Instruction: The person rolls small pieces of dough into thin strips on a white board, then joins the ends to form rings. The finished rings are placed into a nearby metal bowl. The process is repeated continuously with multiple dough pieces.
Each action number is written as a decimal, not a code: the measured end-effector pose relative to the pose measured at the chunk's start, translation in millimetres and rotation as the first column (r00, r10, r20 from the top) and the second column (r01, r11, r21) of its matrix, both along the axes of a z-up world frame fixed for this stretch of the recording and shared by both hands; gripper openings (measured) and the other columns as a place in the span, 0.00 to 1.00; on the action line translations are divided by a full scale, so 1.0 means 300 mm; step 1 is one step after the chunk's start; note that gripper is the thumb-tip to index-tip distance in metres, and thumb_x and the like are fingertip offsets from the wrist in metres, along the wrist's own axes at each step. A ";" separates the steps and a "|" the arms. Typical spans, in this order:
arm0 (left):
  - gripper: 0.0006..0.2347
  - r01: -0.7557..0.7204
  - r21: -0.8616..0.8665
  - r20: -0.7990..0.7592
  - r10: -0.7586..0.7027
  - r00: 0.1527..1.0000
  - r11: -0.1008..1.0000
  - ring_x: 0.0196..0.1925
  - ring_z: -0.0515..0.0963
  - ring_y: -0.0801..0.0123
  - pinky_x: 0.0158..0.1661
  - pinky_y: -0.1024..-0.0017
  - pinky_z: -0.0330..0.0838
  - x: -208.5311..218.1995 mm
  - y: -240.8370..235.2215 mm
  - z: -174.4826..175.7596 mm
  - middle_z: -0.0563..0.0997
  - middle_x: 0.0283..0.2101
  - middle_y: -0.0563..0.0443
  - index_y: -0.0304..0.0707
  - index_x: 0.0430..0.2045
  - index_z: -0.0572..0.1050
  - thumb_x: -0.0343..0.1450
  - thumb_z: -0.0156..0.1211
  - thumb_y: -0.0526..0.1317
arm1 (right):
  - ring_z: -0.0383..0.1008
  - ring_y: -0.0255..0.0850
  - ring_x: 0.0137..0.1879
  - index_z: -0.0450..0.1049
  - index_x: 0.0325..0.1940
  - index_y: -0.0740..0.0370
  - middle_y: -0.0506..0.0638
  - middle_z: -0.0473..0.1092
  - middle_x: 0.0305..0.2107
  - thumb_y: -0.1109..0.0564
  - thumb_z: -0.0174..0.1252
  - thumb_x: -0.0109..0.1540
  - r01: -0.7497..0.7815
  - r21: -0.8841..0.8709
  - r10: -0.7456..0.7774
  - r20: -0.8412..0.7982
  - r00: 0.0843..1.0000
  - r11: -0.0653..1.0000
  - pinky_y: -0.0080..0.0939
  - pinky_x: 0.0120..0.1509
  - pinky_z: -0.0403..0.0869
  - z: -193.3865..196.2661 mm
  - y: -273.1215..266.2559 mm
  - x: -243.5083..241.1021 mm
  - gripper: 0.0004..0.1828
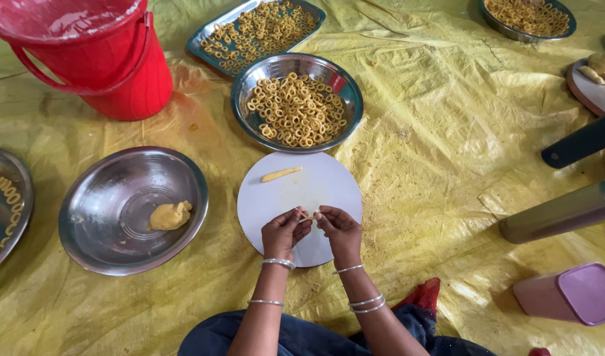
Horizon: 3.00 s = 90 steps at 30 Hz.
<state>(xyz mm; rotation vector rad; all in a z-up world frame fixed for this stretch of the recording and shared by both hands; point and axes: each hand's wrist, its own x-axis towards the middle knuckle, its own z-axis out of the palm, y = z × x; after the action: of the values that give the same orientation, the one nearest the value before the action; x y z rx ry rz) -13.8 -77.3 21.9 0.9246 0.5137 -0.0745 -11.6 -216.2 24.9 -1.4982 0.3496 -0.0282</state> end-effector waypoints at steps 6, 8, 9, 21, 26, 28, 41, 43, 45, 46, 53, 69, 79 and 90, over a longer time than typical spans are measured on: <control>0.09 0.094 0.171 0.053 -0.105 0.993 0.981 0.28 0.85 0.69 0.31 0.72 0.83 0.005 0.029 -0.016 0.86 0.31 0.46 0.29 0.36 0.84 0.69 0.67 0.37 | 0.78 0.29 0.35 0.84 0.43 0.61 0.46 0.81 0.31 0.58 0.67 0.59 -0.071 -0.304 0.117 0.139 0.983 0.950 0.30 0.40 0.76 0.034 0.024 -0.023 0.09; 0.09 0.135 0.202 0.070 -0.151 0.986 0.970 0.27 0.84 0.71 0.30 0.74 0.82 0.003 0.035 -0.027 0.86 0.30 0.47 0.28 0.35 0.84 0.70 0.67 0.37 | 0.77 0.33 0.33 0.85 0.41 0.59 0.46 0.81 0.31 0.58 0.68 0.58 -0.048 -0.474 0.147 0.174 0.974 0.879 0.34 0.39 0.76 0.061 0.021 -0.039 0.07; 0.09 0.151 0.206 0.080 -0.171 0.982 0.967 0.27 0.84 0.72 0.30 0.75 0.81 0.005 0.040 -0.032 0.86 0.30 0.47 0.28 0.35 0.84 0.70 0.67 0.37 | 0.77 0.35 0.32 0.85 0.39 0.57 0.46 0.80 0.31 0.58 0.68 0.58 -0.033 -0.552 0.165 0.192 0.967 0.833 0.36 0.39 0.76 0.076 0.021 -0.042 0.07; 0.08 0.309 0.230 -0.029 -0.311 0.950 0.923 0.31 0.85 0.72 0.31 0.77 0.81 0.011 0.099 -0.020 0.87 0.31 0.49 0.30 0.35 0.84 0.64 0.71 0.30 | 0.82 0.32 0.39 0.80 0.49 0.53 0.45 0.81 0.34 0.62 0.66 0.57 -0.140 -0.547 0.304 0.222 0.927 0.825 0.33 0.39 0.79 0.143 0.026 -0.050 0.16; 0.15 0.350 0.215 -0.019 -0.355 0.935 0.912 0.32 0.85 0.71 0.32 0.75 0.82 0.008 0.129 0.015 0.87 0.31 0.49 0.34 0.42 0.81 0.62 0.70 0.27 | 0.82 0.30 0.40 0.79 0.52 0.59 0.46 0.82 0.35 0.63 0.65 0.60 -0.242 -0.429 0.334 0.152 0.930 0.870 0.31 0.43 0.78 0.116 -0.001 -0.029 0.15; 0.15 0.364 0.212 -0.019 -0.369 0.929 0.907 0.33 0.86 0.72 0.32 0.74 0.83 0.006 0.132 0.025 0.87 0.32 0.49 0.33 0.43 0.81 0.62 0.70 0.27 | 0.81 0.30 0.41 0.79 0.51 0.61 0.46 0.82 0.35 0.63 0.64 0.61 -0.252 -0.374 0.326 0.150 0.933 0.893 0.30 0.44 0.78 0.113 -0.007 -0.022 0.14; 0.21 0.426 0.260 -0.086 -0.419 0.904 0.866 0.32 0.85 0.72 0.31 0.73 0.82 0.009 0.143 0.043 0.86 0.33 0.49 0.35 0.51 0.78 0.63 0.72 0.33 | 0.79 0.44 0.42 0.83 0.37 0.53 0.46 0.80 0.36 0.58 0.69 0.55 -0.064 -0.833 0.569 0.317 0.758 0.550 0.44 0.46 0.77 0.242 -0.006 -0.065 0.07; 0.20 0.440 0.268 -0.100 -0.430 0.897 0.857 0.32 0.85 0.72 0.31 0.74 0.82 0.012 0.143 0.031 0.86 0.33 0.48 0.35 0.51 0.78 0.65 0.71 0.35 | 0.79 0.44 0.41 0.83 0.34 0.54 0.45 0.80 0.35 0.58 0.69 0.55 -0.006 -0.864 0.594 0.342 0.728 0.504 0.45 0.47 0.77 0.245 -0.001 -0.069 0.04; 0.20 0.439 0.278 -0.075 -0.437 0.897 0.854 0.32 0.85 0.72 0.30 0.74 0.81 0.013 0.140 0.018 0.86 0.33 0.48 0.34 0.51 0.78 0.64 0.71 0.35 | 0.79 0.43 0.40 0.82 0.32 0.54 0.45 0.79 0.33 0.57 0.70 0.54 0.049 -0.886 0.631 0.366 0.684 0.460 0.46 0.47 0.76 0.246 0.001 -0.068 0.04; 0.20 0.439 0.283 -0.063 -0.441 0.896 0.852 0.32 0.85 0.72 0.30 0.74 0.81 0.011 0.138 0.012 0.86 0.33 0.49 0.34 0.51 0.78 0.64 0.70 0.34 | 0.80 0.43 0.40 0.82 0.35 0.55 0.46 0.79 0.33 0.57 0.70 0.54 -0.004 -0.868 0.599 0.340 0.725 0.497 0.45 0.45 0.77 0.244 0.001 -0.068 0.06; 0.20 0.445 0.260 -0.077 -0.441 0.894 0.857 0.31 0.85 0.70 0.30 0.74 0.81 0.019 0.138 0.026 0.86 0.32 0.48 0.33 0.52 0.77 0.65 0.70 0.33 | 0.79 0.40 0.32 0.86 0.39 0.52 0.47 0.81 0.31 0.54 0.72 0.54 -0.293 -0.747 0.548 0.113 0.828 0.597 0.40 0.38 0.77 0.174 -0.023 -0.021 0.10; 0.11 0.197 0.489 -0.060 -0.192 0.980 0.850 0.25 0.84 0.74 0.24 0.77 0.74 0.064 0.200 0.004 0.85 0.28 0.50 0.36 0.48 0.79 0.72 0.59 0.36 | 0.80 0.53 0.40 0.79 0.44 0.54 0.56 0.79 0.46 0.61 0.56 0.63 -0.087 -0.900 0.594 0.207 0.778 0.427 0.51 0.47 0.78 0.066 0.086 0.647 0.09; 0.09 0.081 0.634 -0.014 -0.093 0.996 0.769 0.26 0.85 0.78 0.26 0.78 0.74 0.065 0.227 0.017 0.87 0.29 0.54 0.42 0.45 0.82 0.72 0.60 0.36 | 0.73 0.49 0.51 0.81 0.42 0.53 0.51 0.74 0.38 0.57 0.63 0.59 -0.114 -0.988 0.661 -0.017 0.750 0.105 0.51 0.56 0.72 0.049 0.159 0.382 0.08; 0.09 -0.021 0.580 0.082 -0.033 0.996 0.814 0.27 0.83 0.78 0.27 0.80 0.75 0.070 0.224 0.021 0.87 0.30 0.53 0.38 0.44 0.82 0.72 0.59 0.34 | 0.38 0.59 0.78 0.47 0.73 0.77 0.68 0.45 0.72 0.38 0.53 0.63 -0.126 -0.992 0.634 -0.092 0.768 0.009 0.57 0.79 0.46 0.034 0.092 -0.026 0.49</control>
<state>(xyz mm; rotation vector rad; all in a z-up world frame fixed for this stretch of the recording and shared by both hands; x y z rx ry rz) 7.1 -10.1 28.2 1.5274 0.4555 0.1281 -19.3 -188.7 35.2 -2.8840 -0.6847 -0.1307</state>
